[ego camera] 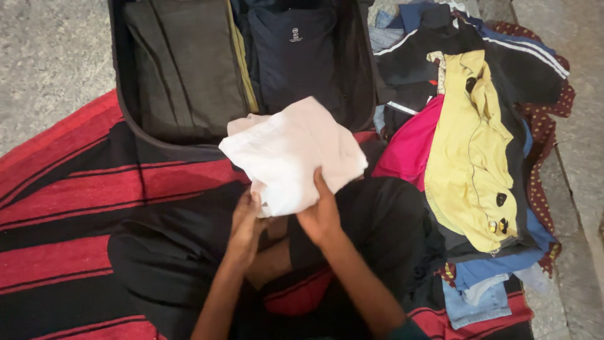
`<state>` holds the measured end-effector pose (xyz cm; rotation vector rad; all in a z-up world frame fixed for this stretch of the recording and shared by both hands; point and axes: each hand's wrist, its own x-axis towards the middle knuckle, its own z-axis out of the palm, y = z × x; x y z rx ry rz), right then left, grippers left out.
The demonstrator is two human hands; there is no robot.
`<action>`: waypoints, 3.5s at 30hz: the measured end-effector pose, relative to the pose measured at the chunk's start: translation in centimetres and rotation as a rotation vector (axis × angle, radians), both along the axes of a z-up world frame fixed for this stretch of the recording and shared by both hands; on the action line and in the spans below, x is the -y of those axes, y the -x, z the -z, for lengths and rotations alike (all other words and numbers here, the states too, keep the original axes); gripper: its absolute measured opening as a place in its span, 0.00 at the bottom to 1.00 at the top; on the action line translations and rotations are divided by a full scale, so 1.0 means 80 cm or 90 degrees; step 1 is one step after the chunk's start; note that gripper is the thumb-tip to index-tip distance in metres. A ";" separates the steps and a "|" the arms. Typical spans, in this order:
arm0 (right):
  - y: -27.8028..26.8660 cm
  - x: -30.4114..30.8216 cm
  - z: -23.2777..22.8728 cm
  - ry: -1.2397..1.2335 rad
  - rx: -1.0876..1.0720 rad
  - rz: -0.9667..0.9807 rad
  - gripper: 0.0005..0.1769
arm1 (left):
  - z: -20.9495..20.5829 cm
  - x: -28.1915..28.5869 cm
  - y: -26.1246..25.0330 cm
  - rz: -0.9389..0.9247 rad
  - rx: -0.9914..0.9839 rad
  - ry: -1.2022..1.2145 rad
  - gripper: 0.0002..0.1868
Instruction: The person folds a white shirt and places it in a suitcase, followed by a yellow top and a pink dress.
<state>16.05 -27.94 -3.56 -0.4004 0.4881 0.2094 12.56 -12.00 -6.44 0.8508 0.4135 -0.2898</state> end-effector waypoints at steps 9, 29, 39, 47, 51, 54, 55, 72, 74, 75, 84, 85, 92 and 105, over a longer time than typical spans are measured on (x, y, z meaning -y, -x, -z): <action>0.038 0.050 0.004 0.231 0.067 -0.147 0.32 | -0.023 -0.005 -0.027 0.008 0.129 -0.074 0.24; -0.137 0.097 -0.115 0.898 0.353 -0.199 0.26 | -0.117 -0.036 -0.182 0.075 0.446 -0.618 0.17; -0.331 0.165 0.053 1.056 0.368 -0.195 0.40 | 0.091 -0.007 -0.406 0.110 0.348 -0.445 0.29; -0.316 0.155 0.075 1.370 0.439 -0.157 0.46 | 0.047 0.010 -0.379 0.171 0.257 -0.810 0.42; -0.337 0.120 0.033 1.523 0.604 -0.050 0.41 | 0.013 0.028 -0.387 0.104 0.515 -1.074 0.42; -0.380 0.107 0.037 1.604 0.651 -0.119 0.40 | 0.017 0.034 -0.427 0.184 0.567 -1.121 0.37; -0.389 0.107 0.045 1.628 0.648 -0.167 0.40 | 0.021 0.037 -0.436 0.223 0.545 -1.140 0.36; -0.405 0.102 0.109 1.541 0.413 -0.445 0.43 | 0.068 0.056 -0.458 0.365 0.450 -1.196 0.42; -0.406 0.101 0.108 1.530 0.405 -0.451 0.43 | 0.068 0.055 -0.456 0.371 0.441 -1.196 0.42; -0.407 0.101 0.109 1.528 0.402 -0.449 0.43 | 0.069 0.053 -0.457 0.364 0.446 -1.199 0.42; -0.406 0.106 0.122 1.544 0.434 -0.400 0.42 | 0.071 0.051 -0.454 0.337 0.475 -1.166 0.41; -0.406 0.105 0.120 1.531 0.412 -0.427 0.41 | 0.071 0.053 -0.454 0.337 0.471 -1.162 0.41; -0.402 0.099 0.108 1.528 0.388 -0.437 0.42 | 0.077 0.053 -0.455 0.313 0.490 -1.201 0.41; -0.386 0.103 0.091 1.605 0.470 -0.445 0.41 | 0.072 0.035 -0.434 0.290 0.522 -1.166 0.41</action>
